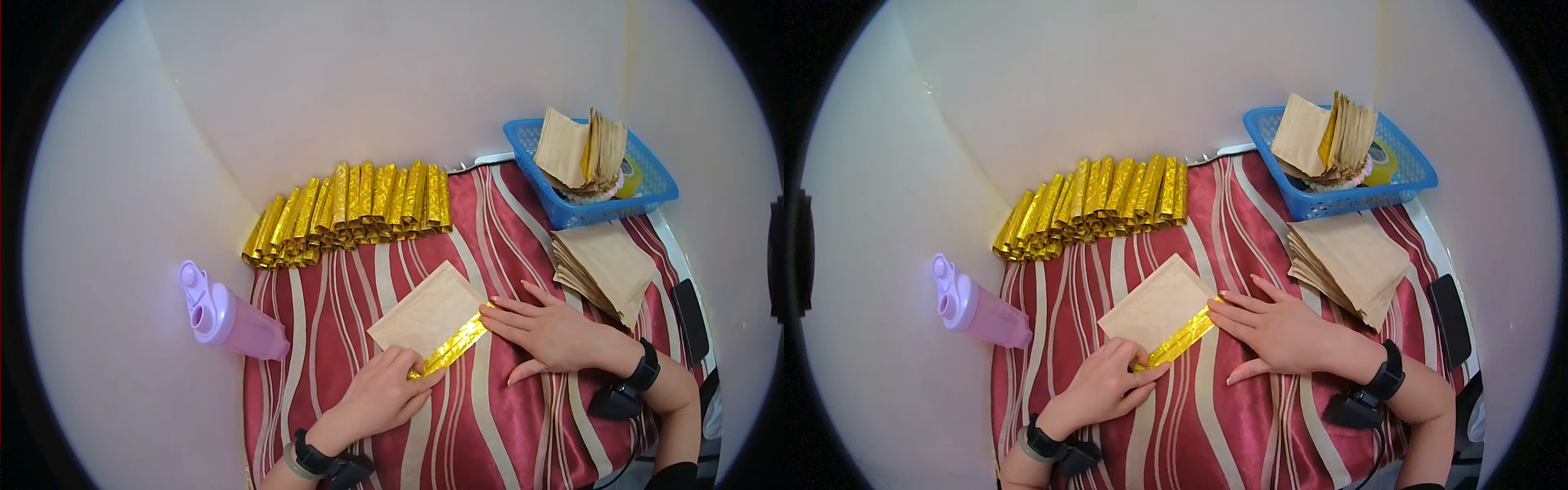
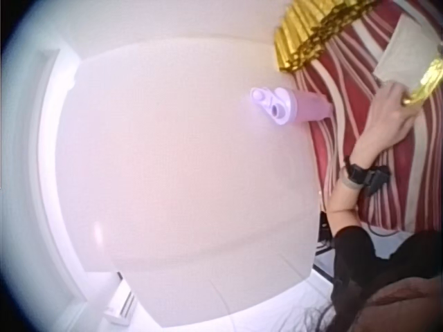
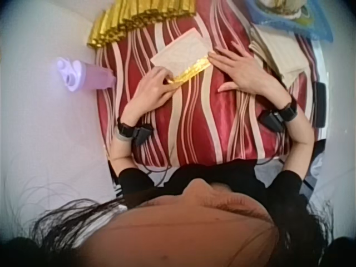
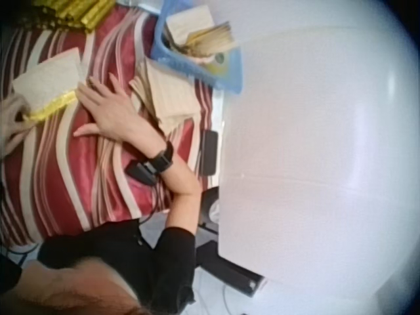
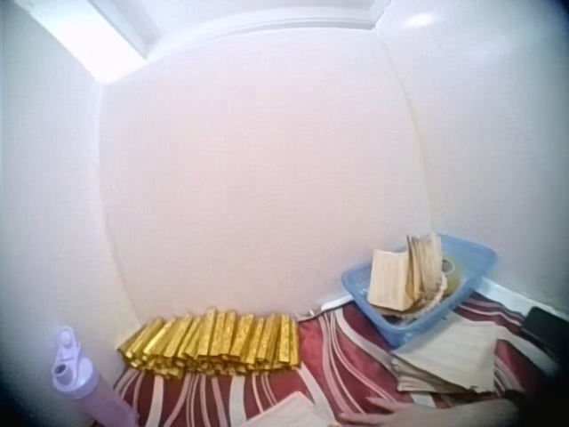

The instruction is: Fold gold foil paper into long strips and then fold it around square sheets of paper.

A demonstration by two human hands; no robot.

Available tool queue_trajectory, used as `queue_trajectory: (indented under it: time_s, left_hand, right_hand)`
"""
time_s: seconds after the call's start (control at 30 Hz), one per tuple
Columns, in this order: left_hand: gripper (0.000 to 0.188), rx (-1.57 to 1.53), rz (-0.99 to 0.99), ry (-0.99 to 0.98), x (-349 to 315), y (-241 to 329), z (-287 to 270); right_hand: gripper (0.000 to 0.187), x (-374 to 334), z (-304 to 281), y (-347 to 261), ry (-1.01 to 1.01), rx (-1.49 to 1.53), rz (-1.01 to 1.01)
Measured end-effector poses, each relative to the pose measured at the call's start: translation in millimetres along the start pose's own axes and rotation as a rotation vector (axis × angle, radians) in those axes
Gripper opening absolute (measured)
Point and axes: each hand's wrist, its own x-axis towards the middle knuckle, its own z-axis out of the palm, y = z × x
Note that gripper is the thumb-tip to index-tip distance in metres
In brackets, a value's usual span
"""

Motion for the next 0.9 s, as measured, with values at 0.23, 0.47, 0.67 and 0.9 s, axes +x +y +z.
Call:
queue_trajectory:
  time_s: [0.23,0.47,0.67,0.9]
  left_hand:
    - [0.023,0.214,0.005,0.103,-5.2,-17.7,-21.6]
    - [0.029,0.422,-0.15,0.257,-1.9,-22.9,-6.8]
    - [0.05,0.135,-0.124,0.144,3.1,-8.6,6.7]
    - [0.043,-0.002,-0.021,-0.011,4.7,-1.9,12.0]
  right_hand:
    - [0.083,4.1,-8.6,-0.3,0.019,-0.03,-0.034]
    - [0.068,9.7,-5.7,-46.9,0.018,0.225,-0.306]
    - [0.063,10.3,-0.1,-72.6,0.091,0.403,-0.455]
    - [0.07,19.3,1.4,-35.6,0.157,0.377,-0.19]
